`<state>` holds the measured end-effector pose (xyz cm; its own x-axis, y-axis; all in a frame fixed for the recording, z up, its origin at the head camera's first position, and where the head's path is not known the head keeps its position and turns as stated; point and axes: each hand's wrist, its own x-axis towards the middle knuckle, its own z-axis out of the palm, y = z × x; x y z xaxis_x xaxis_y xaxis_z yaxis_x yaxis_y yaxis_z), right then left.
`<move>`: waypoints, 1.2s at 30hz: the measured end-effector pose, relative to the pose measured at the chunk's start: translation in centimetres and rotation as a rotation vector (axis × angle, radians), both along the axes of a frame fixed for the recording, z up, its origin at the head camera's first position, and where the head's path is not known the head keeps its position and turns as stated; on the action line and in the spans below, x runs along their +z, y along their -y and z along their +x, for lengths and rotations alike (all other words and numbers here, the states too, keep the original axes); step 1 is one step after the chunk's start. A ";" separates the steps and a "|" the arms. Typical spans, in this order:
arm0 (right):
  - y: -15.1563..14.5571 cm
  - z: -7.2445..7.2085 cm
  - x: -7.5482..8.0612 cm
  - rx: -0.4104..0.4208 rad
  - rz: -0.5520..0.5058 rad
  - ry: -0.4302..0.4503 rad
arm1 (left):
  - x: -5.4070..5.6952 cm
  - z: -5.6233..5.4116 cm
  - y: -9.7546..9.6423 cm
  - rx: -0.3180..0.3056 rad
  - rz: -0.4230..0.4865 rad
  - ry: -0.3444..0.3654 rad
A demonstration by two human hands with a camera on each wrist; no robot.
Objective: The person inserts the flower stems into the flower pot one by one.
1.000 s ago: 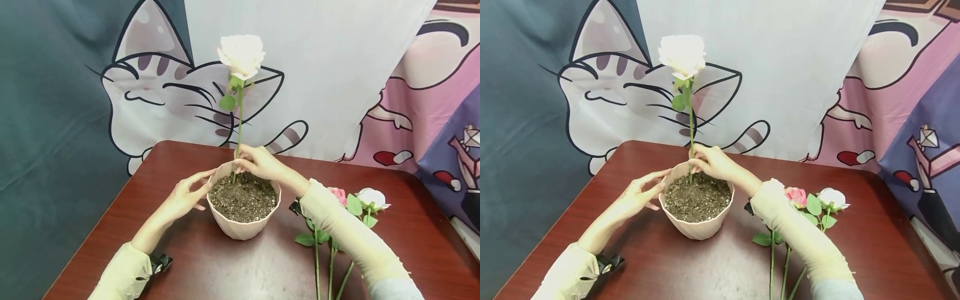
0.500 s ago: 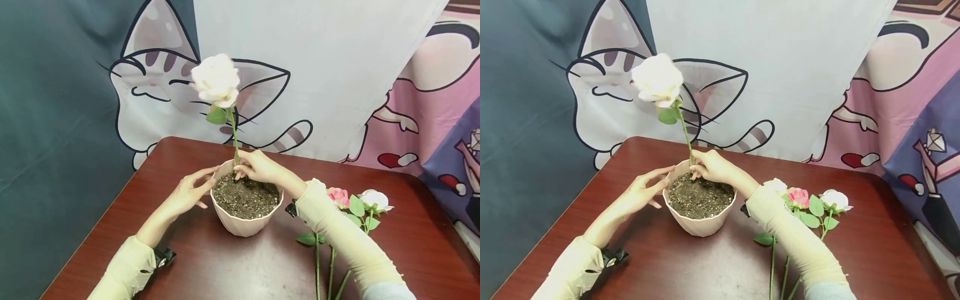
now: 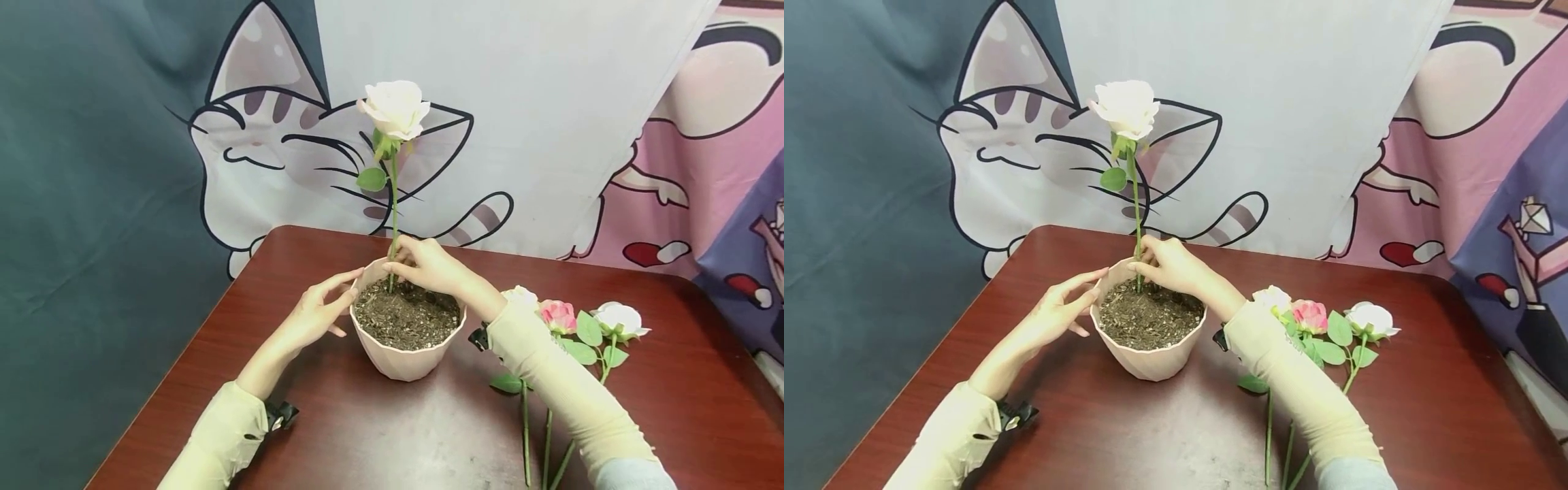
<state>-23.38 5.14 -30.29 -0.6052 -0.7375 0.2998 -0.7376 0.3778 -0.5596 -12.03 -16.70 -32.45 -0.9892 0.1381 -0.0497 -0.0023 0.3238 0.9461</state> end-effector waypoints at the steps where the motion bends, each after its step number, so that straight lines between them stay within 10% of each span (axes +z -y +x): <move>1: -0.3 0.1 0.1 -0.031 -0.007 -0.004 | -0.1 -0.1 -0.2 -0.001 0.003 0.000; 15: -8.5 1.5 1.4 -0.282 -0.145 -0.020 | -0.4 -0.5 -0.4 -0.013 0.008 -0.020; 36: -19.7 5.9 -1.6 -0.503 0.117 0.065 | -0.4 -0.8 0.1 -0.011 -0.043 -0.039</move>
